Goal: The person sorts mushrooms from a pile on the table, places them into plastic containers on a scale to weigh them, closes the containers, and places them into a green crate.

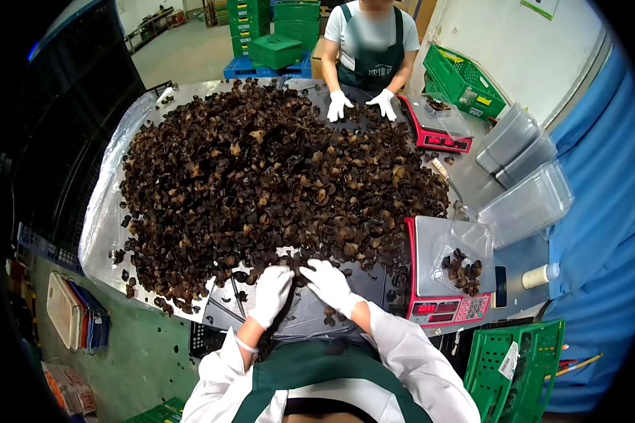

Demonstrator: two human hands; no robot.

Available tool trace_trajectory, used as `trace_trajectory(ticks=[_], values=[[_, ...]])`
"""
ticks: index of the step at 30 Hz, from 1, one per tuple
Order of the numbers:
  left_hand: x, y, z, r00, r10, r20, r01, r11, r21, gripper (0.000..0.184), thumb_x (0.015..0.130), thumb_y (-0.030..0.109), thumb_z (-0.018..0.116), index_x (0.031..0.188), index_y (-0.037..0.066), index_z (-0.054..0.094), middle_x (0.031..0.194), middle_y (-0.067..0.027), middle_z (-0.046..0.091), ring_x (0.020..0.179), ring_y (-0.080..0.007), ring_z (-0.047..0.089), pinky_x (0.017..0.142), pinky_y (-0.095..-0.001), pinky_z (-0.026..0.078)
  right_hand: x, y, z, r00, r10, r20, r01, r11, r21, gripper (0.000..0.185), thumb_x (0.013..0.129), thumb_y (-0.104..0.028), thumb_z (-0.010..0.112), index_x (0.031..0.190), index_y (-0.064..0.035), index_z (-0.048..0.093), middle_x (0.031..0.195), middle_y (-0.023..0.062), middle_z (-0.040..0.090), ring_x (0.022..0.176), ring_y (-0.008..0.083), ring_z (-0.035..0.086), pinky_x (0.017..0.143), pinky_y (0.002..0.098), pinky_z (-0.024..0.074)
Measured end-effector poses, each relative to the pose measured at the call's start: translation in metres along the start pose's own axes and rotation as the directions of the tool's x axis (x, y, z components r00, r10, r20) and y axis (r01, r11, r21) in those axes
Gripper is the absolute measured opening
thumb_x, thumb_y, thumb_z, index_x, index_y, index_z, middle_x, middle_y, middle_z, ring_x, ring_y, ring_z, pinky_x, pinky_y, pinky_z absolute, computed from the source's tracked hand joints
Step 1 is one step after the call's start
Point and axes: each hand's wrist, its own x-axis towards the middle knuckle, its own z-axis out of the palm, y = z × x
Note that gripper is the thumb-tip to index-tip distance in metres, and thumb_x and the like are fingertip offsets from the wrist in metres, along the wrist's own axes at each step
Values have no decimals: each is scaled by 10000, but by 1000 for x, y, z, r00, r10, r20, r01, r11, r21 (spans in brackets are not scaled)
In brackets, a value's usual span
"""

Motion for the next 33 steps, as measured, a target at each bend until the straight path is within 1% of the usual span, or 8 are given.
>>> trace_trajectory(ticks=[6,9,11,16,21,25,29,33], values=[[-56,21,-17,986,-100,133,120,980,-159,184,789,131,669,962,70,653,953,-76,629,882,-264,584,720,-365,480,-73,-3,-21,998,29,56,-34,995,89,458,802,-258,660,1242,-156,576,1242,104,539,1088,281,537,905,367,474],[-50,18,-24,977,-211,-4,209,972,-111,409,776,215,711,1134,48,604,1113,-146,606,1030,-323,565,882,-393,465,-71,1,-28,986,156,60,-161,982,102,503,788,-285,674,1259,-149,564,1273,120,525,1127,304,515,953,395,445],[-43,14,-19,962,-262,82,269,959,-89,543,776,263,713,1246,55,539,1253,-180,542,1155,-360,502,981,-425,412,-50,-3,-28,975,203,94,-214,968,129,638,772,-319,693,1352,-165,478,1356,142,460,1197,327,466,989,403,413],[-40,10,4,981,-35,189,58,992,-116,350,806,215,675,1118,66,624,1181,-149,583,1123,-344,528,974,-427,423,-14,-7,4,980,130,148,-114,988,-107,839,738,-399,723,1454,-234,319,1481,160,298,1327,417,307,1014,488,346],[-68,20,-16,959,-121,257,170,969,-181,391,829,228,653,1184,75,595,1266,-161,549,1149,-338,528,965,-409,436,-69,-1,1,981,-134,138,132,991,23,435,814,-305,635,1214,-142,583,1342,111,476,1271,328,403,1008,439,365],[-83,23,-23,931,-252,263,313,923,-224,650,794,327,713,1323,30,478,1328,-188,501,1229,-356,467,1038,-412,370,-97,-7,-45,999,33,12,-35,986,161,463,769,-272,701,1198,-130,597,1312,134,516,1194,332,494,976,405,433],[-73,28,-15,938,-219,268,272,945,-181,787,746,377,749,1361,10,423,1355,-203,469,1244,-364,448,1051,-425,349,-123,2,-54,909,416,-21,-399,884,242,824,659,-350,807,1361,-90,460,1395,168,427,1247,345,448,1037,395,384],[-47,32,-4,942,-154,298,202,970,-136,842,712,398,758,1368,1,409,1377,-219,435,1246,-397,429,1062,-441,331,-125,2,-33,947,315,67,-320,944,86,1029,626,-546,768,1444,-96,333,1485,245,255,1340,439,296,1094,457,280]])
